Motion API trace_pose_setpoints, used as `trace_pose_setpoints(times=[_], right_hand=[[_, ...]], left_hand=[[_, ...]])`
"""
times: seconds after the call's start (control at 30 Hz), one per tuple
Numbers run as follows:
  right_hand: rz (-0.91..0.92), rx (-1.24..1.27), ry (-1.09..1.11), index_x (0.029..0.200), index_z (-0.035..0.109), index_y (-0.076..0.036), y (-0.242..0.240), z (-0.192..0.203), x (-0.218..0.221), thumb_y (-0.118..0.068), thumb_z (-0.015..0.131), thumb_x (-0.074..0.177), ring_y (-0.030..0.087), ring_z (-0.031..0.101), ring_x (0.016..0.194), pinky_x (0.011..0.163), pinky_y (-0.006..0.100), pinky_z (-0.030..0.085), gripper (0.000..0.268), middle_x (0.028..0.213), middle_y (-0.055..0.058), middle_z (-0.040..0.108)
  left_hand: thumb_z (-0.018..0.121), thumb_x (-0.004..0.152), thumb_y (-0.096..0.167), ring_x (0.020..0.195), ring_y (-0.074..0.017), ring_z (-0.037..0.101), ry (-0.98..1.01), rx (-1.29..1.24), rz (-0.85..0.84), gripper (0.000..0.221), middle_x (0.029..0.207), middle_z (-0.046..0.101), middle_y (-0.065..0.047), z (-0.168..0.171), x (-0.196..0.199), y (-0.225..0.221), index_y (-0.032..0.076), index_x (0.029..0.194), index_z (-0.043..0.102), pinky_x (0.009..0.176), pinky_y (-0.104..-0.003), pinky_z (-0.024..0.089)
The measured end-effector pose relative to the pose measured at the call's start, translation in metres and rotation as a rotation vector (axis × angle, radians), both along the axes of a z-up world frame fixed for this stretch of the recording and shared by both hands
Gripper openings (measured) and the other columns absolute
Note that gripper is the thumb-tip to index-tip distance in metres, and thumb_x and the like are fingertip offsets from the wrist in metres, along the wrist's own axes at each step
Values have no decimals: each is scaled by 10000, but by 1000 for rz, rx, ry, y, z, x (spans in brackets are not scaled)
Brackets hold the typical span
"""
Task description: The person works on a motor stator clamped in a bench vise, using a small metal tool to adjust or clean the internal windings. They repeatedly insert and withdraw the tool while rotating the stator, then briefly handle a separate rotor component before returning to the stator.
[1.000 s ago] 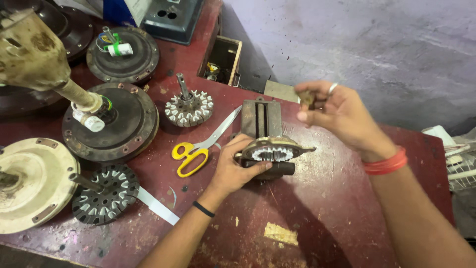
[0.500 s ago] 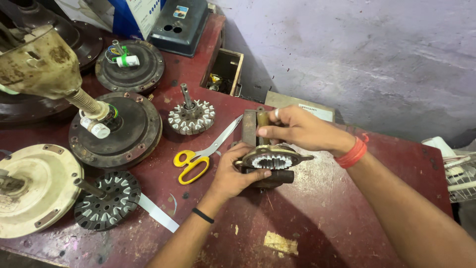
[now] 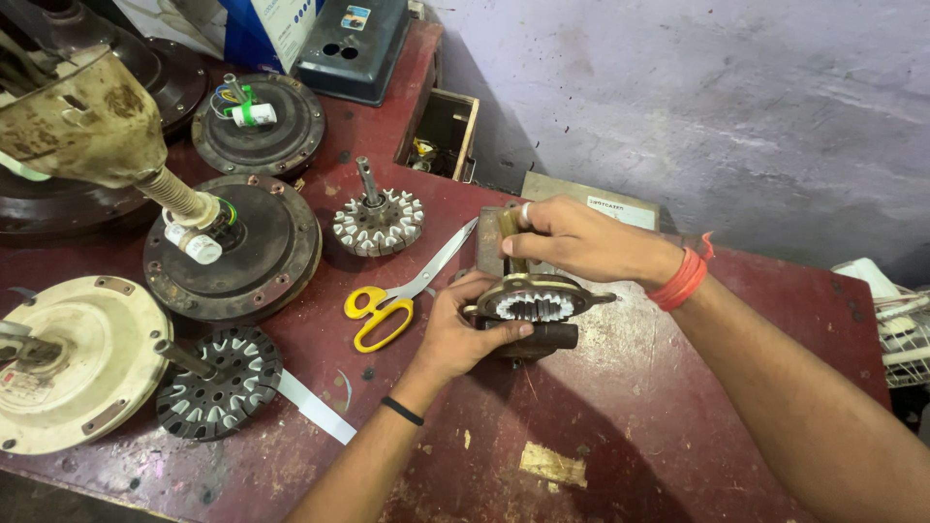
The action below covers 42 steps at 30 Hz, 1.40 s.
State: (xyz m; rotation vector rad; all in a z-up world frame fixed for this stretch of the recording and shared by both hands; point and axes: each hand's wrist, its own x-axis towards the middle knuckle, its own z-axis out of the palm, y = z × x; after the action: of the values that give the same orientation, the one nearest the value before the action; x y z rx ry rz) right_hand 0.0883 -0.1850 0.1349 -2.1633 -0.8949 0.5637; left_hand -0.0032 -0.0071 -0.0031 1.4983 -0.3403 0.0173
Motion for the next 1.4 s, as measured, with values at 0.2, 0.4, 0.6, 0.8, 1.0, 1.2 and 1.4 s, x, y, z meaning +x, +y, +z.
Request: trace_pose_setpoints(times=[0.2, 0.4, 0.6, 0.8, 1.0, 1.2, 1.4], right_hand=[[-63, -48, -55, 928, 690, 1, 0, -1, 2, -261, 580, 966, 107, 537, 649, 598, 348, 469, 286, 684, 58, 616], [-25, -75, -83, 889, 651, 22, 2, -1, -3, -255, 586, 985, 131, 507, 665, 600, 367, 463, 300, 689, 113, 566], [22, -64, -78, 899, 648, 2, 7, 8, -8, -232, 561, 954, 139, 541, 621, 580, 377, 465, 256, 675, 106, 594], [56, -144, -193, 835, 645, 15, 14, 16, -10, -252, 608, 912, 252, 579, 579, 589, 403, 465, 281, 670, 183, 611], [79, -154, -203, 827, 638, 21, 16, 20, -9, -254, 607, 903, 311, 586, 590, 605, 435, 465, 287, 689, 220, 611], [104, -153, -269, 804, 628, 30, 15, 18, -8, -245, 599, 891, 341, 586, 594, 603, 458, 464, 290, 695, 239, 607], [104, -188, -269, 785, 613, 43, 15, 17, -6, -246, 618, 894, 330, 567, 573, 592, 449, 457, 308, 678, 243, 582]], left_hand=[[927, 725, 185, 1027, -140, 636, -23, 15, 7, 428, 1062, 679, -30, -1, 0, 0, -8, 1065, 754, 926, -292, 513], [920, 723, 190, 1016, -133, 639, 19, -37, -14, 422, 1069, 676, -23, -1, 0, -1, -2, 1057, 748, 915, -291, 519], [920, 729, 181, 1033, -134, 637, -21, -27, 1, 387, 1077, 679, -30, -3, 0, -1, -5, 1020, 747, 932, -296, 513], [920, 737, 190, 1027, -144, 627, 17, -86, -15, 388, 1064, 672, -30, -3, 0, -2, -4, 1025, 747, 931, -295, 506], [918, 738, 189, 1040, -160, 628, -35, -23, 7, 365, 1051, 678, -29, -2, 0, -1, 4, 1005, 752, 943, -305, 497], [916, 728, 192, 1018, -158, 634, -31, -2, 21, 368, 1033, 676, -28, 0, -1, -1, 10, 1001, 749, 928, -310, 501], [908, 725, 190, 1024, -152, 635, -15, -17, 16, 380, 1036, 680, -29, 3, -2, -1, 15, 1023, 749, 937, -308, 500]])
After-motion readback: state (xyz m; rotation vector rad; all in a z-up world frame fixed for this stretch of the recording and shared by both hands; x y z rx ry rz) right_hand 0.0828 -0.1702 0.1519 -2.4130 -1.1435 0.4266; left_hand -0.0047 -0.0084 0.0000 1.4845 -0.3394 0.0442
